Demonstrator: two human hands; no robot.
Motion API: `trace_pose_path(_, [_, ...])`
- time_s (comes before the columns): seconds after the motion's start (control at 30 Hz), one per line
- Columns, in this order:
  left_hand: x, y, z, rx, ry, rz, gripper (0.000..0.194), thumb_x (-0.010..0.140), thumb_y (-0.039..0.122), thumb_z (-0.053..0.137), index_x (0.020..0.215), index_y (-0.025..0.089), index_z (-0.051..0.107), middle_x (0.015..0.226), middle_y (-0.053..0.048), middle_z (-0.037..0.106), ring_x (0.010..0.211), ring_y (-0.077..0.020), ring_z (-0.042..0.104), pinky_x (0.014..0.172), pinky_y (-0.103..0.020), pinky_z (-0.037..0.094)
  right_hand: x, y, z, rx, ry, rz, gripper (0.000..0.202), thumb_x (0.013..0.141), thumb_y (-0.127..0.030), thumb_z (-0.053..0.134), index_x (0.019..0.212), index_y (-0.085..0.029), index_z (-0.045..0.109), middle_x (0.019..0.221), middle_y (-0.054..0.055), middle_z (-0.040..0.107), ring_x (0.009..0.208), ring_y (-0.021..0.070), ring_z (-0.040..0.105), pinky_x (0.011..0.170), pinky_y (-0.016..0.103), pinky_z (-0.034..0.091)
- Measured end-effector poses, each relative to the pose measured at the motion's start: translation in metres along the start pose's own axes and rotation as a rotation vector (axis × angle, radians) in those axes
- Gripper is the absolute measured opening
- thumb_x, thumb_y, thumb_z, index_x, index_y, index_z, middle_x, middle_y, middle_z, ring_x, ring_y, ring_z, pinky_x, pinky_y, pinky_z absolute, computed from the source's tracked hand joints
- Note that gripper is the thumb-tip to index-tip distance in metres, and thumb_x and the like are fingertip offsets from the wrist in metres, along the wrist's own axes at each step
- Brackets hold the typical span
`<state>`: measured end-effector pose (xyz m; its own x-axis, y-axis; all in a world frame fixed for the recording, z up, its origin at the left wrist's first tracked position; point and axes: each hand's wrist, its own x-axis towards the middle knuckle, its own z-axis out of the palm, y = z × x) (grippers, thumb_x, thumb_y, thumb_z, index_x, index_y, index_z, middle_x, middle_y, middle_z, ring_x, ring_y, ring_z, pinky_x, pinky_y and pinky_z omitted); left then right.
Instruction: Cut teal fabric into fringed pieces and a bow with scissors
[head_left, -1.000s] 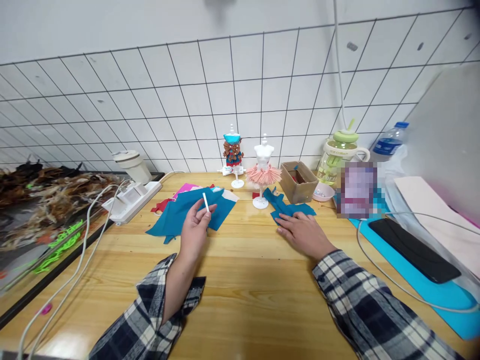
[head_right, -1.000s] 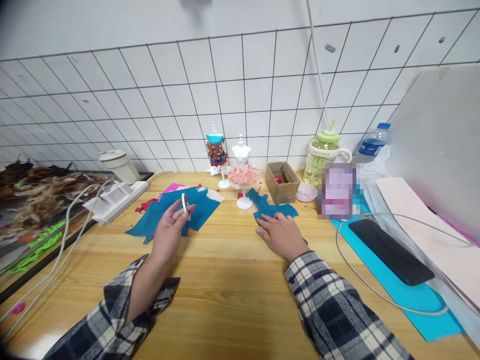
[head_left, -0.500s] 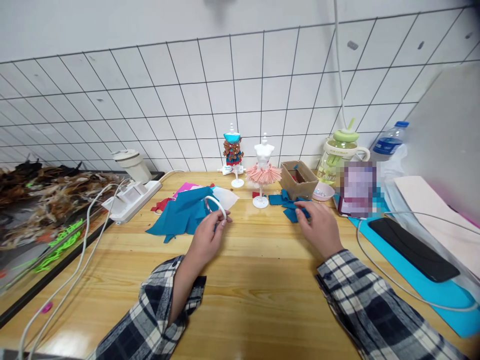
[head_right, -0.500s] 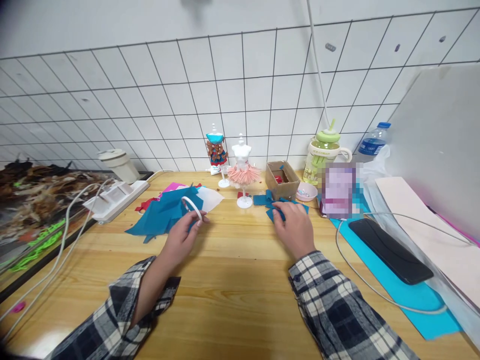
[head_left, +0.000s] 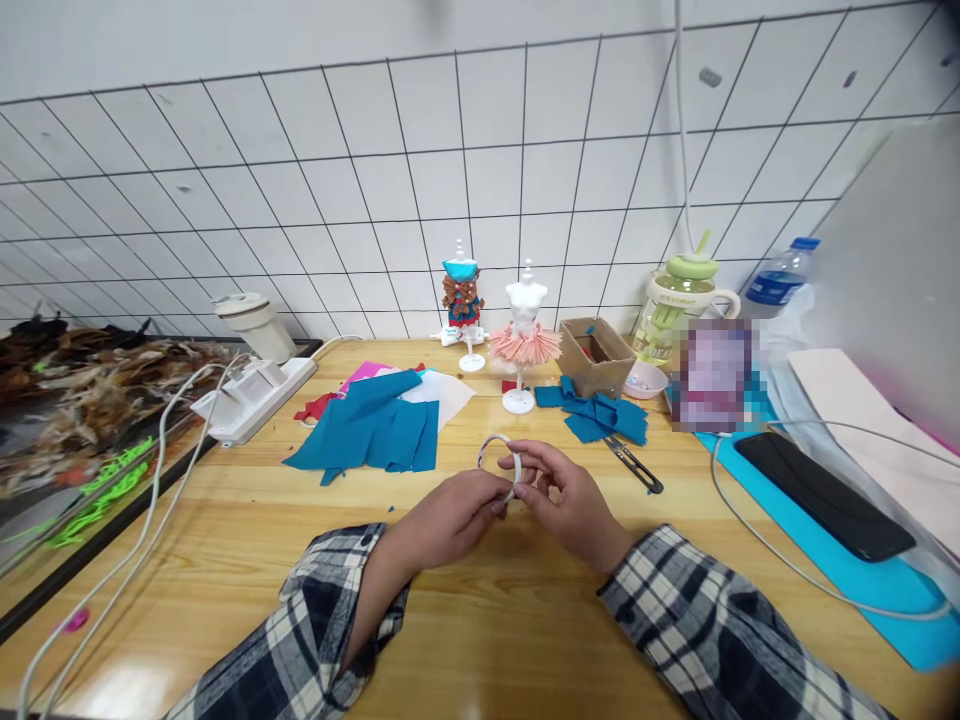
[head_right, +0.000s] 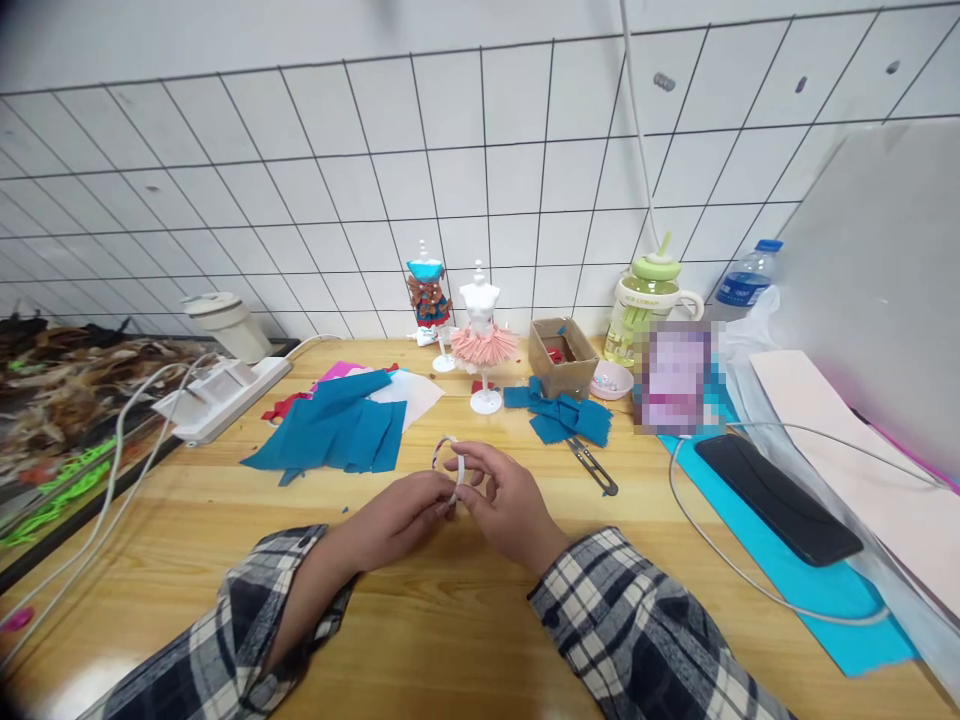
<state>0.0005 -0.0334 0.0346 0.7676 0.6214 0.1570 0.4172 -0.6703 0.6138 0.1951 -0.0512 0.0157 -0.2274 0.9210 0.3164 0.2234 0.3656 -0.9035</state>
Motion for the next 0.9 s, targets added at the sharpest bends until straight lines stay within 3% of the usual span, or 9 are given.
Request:
trace_pose_path(0.1, [0.0007, -0.002, -0.0012, 0.054, 0.008, 0.044, 0.023, 0.094, 0.02, 0.038, 0.108, 0.02, 0.055, 0.106, -0.009, 0.064, 0.098, -0.0208, 0.056, 0.086, -0.033, 0.043, -0.0003, -0.0033, -0.0012, -0.048, 0.042, -0.043, 0.036, 0.082, -0.019, 0.061, 0.117, -0.023, 0.057, 0.105, 0.007, 0.072, 0.07, 0.0149, 0.059, 0.06, 0.026, 0.048])
trace_pose_path(0.3, [-0.0007, -0.0088, 0.0022, 0.209, 0.01, -0.01, 0.023, 0.096, 0.023, 0.036, 0.094, 0.019, 0.059, 0.087, -0.006, 0.065, 0.081, -0.0187, 0.058, 0.072, -0.029, 0.042, -0.0019, -0.0045, 0.0015, -0.145, 0.068, -0.01, 0.023, 0.083, -0.021, 0.06, 0.106, -0.024, 0.059, 0.104, 0.005, 0.071, 0.07, 0.0154, 0.062, 0.058, 0.026, 0.049])
trace_pose_path(0.47, [-0.0019, -0.0101, 0.004, 0.329, 0.022, -0.047, 0.023, 0.096, 0.026, 0.038, 0.088, 0.02, 0.058, 0.08, -0.004, 0.063, 0.076, -0.0179, 0.058, 0.065, -0.028, 0.039, -0.0029, -0.0004, 0.0019, -0.232, 0.08, -0.016, 0.016, 0.085, -0.023, 0.058, 0.101, -0.022, 0.061, 0.086, 0.003, 0.072, 0.07, 0.0168, 0.066, 0.061, 0.028, 0.051])
trace_pose_path(0.63, [-0.0016, -0.0099, 0.0035, 0.37, 0.009, -0.033, 0.023, 0.096, 0.026, 0.039, 0.087, 0.02, 0.058, 0.081, -0.004, 0.063, 0.077, -0.0185, 0.058, 0.067, -0.029, 0.039, -0.003, -0.0002, 0.0027, -0.222, 0.053, 0.006, 0.012, 0.085, -0.022, 0.058, 0.097, -0.023, 0.06, 0.086, 0.001, 0.071, 0.074, 0.017, 0.067, 0.061, 0.027, 0.05])
trace_pose_path(0.9, [0.0006, -0.0075, 0.0025, 0.217, 0.039, 0.007, 0.017, 0.091, 0.028, 0.049, 0.101, 0.02, 0.062, 0.098, -0.009, 0.068, 0.095, -0.0222, 0.062, 0.084, -0.033, 0.047, -0.0035, -0.0017, 0.0055, -0.202, 0.093, -0.046, 0.032, 0.081, -0.018, 0.062, 0.11, -0.024, 0.052, 0.092, 0.002, 0.071, 0.068, 0.0166, 0.06, 0.06, 0.029, 0.049])
